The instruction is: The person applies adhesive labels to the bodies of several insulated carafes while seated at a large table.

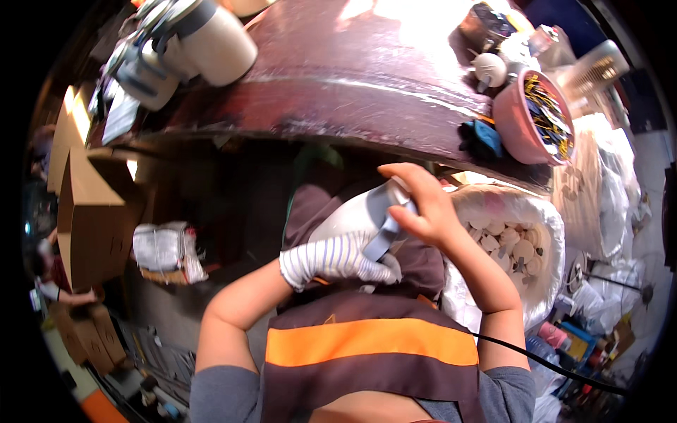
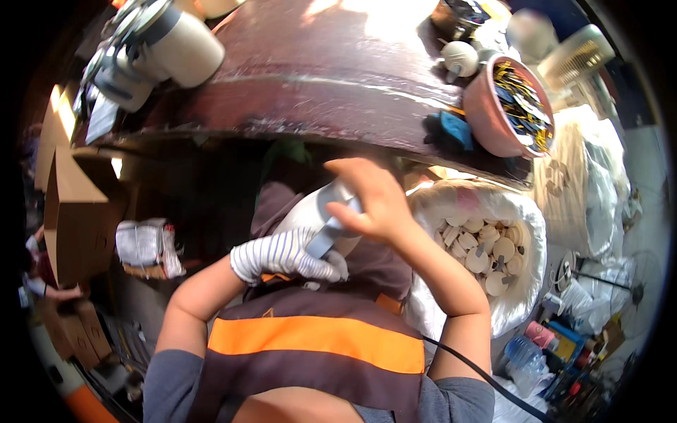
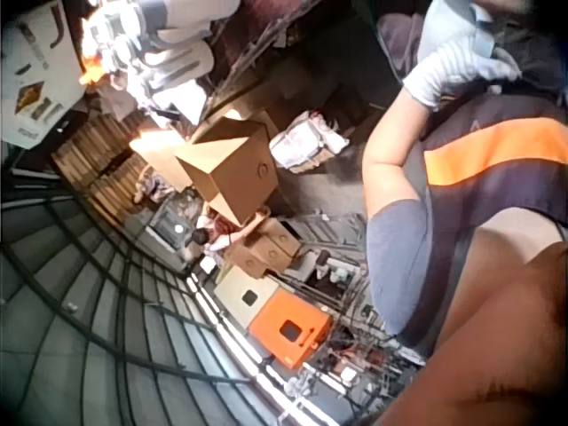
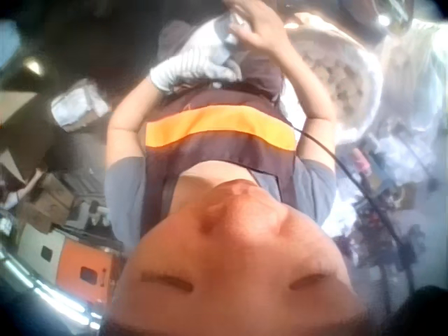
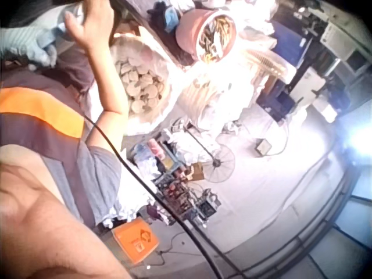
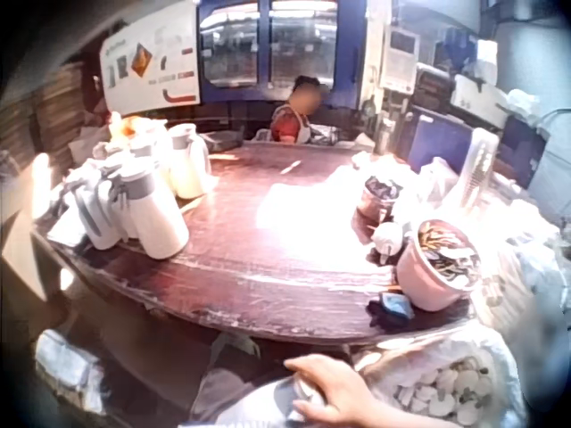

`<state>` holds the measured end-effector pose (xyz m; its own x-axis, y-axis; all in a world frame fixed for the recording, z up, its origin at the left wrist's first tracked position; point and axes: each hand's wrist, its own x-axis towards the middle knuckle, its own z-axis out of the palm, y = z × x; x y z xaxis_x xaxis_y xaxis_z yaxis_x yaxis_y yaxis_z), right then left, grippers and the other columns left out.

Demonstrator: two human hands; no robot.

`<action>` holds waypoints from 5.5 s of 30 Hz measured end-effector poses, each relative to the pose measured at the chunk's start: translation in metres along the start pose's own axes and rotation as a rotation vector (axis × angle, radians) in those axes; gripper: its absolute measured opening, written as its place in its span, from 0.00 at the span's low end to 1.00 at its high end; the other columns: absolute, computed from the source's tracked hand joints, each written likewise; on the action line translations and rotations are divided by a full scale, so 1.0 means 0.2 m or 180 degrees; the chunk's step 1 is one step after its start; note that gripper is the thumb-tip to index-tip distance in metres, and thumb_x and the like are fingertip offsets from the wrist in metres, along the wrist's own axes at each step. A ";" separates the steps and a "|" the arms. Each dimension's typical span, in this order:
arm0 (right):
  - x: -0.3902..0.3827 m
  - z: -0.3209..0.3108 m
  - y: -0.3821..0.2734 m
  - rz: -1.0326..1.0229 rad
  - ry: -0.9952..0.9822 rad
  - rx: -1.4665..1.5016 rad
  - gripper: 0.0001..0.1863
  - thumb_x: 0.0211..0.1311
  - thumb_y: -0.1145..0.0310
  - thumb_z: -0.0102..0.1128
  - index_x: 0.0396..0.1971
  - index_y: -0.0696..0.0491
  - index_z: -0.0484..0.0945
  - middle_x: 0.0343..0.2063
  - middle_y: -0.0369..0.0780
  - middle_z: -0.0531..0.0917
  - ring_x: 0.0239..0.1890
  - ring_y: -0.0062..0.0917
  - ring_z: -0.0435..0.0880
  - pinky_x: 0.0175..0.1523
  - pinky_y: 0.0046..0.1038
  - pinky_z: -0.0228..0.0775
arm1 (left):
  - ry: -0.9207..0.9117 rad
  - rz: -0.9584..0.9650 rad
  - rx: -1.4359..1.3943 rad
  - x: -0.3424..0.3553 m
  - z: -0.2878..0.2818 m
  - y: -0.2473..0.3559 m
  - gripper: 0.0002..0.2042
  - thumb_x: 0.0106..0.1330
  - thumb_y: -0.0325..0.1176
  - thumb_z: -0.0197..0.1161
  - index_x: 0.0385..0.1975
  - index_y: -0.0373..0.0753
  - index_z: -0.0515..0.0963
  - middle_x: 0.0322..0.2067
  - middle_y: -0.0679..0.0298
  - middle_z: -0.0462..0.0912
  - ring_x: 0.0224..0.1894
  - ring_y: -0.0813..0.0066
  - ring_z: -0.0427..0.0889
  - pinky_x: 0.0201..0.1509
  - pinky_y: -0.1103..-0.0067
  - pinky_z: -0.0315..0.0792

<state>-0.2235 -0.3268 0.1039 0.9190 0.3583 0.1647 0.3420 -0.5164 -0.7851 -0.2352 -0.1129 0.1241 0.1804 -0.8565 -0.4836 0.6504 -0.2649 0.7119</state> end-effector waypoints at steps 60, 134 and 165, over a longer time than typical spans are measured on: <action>0.01 0.20 0.02 0.1903 0.0719 0.3005 0.10 0.61 0.66 0.63 0.35 0.57 0.78 0.24 0.34 0.80 0.24 0.14 0.81 0.23 0.13 0.64 | 0.2341 0.1486 -0.0940 0.08 -0.26 -0.07 0.13 0.65 0.33 0.62 0.47 0.36 0.76 0.36 0.66 0.81 0.36 0.81 0.80 0.37 0.83 0.75; -0.02 0.27 -0.16 -0.0507 0.0700 0.0533 0.09 0.48 0.72 0.70 0.26 0.51 0.77 0.26 0.35 0.79 0.31 0.30 0.77 0.37 0.30 0.65 | 0.3331 0.1412 0.0639 -0.20 -0.19 0.05 0.19 0.54 0.28 0.69 0.46 0.33 0.75 0.38 0.63 0.82 0.43 0.78 0.78 0.50 0.81 0.72; -0.21 0.20 -0.09 0.0319 0.0936 0.0939 0.05 0.55 0.77 0.61 0.32 0.59 0.77 0.35 0.42 0.80 0.37 0.28 0.79 0.43 0.24 0.70 | 0.5267 0.3693 0.0842 -0.72 -0.51 0.34 0.20 0.54 0.29 0.72 0.45 0.31 0.74 0.40 0.59 0.81 0.39 0.75 0.78 0.45 0.80 0.73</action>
<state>-0.2765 -0.3024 0.0873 0.9762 0.0585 0.2087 0.2167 -0.2773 -0.9360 -0.1415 0.0374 0.1901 0.8088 0.4635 0.3621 -0.3154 -0.1778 0.9321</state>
